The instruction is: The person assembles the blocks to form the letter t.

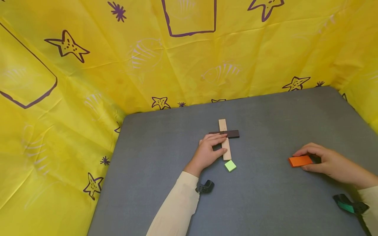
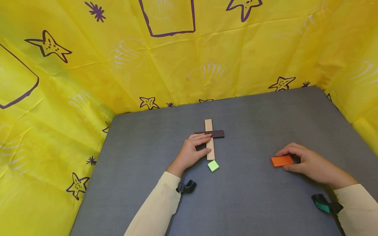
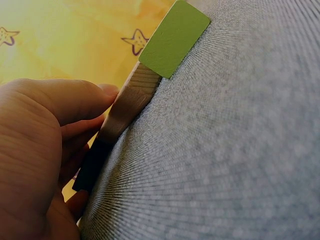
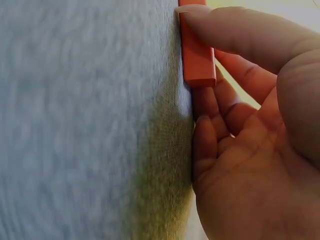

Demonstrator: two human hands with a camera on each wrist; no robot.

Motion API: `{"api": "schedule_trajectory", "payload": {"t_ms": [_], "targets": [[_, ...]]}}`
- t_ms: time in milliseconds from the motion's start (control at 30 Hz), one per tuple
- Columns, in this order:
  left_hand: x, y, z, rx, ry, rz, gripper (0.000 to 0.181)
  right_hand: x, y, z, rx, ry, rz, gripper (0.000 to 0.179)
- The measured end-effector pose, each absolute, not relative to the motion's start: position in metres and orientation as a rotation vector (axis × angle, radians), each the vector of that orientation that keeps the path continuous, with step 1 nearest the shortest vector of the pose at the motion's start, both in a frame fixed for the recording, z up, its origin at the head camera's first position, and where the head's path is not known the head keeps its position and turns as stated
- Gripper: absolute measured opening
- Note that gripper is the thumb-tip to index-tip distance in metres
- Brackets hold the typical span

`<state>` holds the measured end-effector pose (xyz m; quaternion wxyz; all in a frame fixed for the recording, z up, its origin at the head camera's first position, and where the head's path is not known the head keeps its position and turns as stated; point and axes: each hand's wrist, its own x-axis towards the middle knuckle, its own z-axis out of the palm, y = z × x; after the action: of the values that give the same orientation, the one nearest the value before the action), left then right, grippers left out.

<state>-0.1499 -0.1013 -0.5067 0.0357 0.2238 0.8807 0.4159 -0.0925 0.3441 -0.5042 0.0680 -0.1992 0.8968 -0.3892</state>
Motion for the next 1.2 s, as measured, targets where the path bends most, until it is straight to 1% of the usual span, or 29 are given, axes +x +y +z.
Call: {"api": "schedule_trajectory", "payload": {"t_ms": [333,533,867,1200], "targets": [[-0.149,-0.102,-0.506,0.697,2.700,1.298,0.048,-0.092,0.340,-0.504,-0.605,2.749,-1.133,0.039],[-0.149,-0.102,-0.507,0.693,2.697,1.300,0.047,-0.093,0.332,-0.499,-0.594,2.759,-1.084,0.035],[-0.150,-0.102,-0.507,0.695,2.691,1.299,0.048,-0.095,0.314,-0.494,-0.771,2.722,-1.185,0.040],[-0.150,-0.102,-0.507,0.693,2.693,1.308,0.047,-0.099,0.290,-0.491,-0.859,2.649,-1.216,0.039]]}}
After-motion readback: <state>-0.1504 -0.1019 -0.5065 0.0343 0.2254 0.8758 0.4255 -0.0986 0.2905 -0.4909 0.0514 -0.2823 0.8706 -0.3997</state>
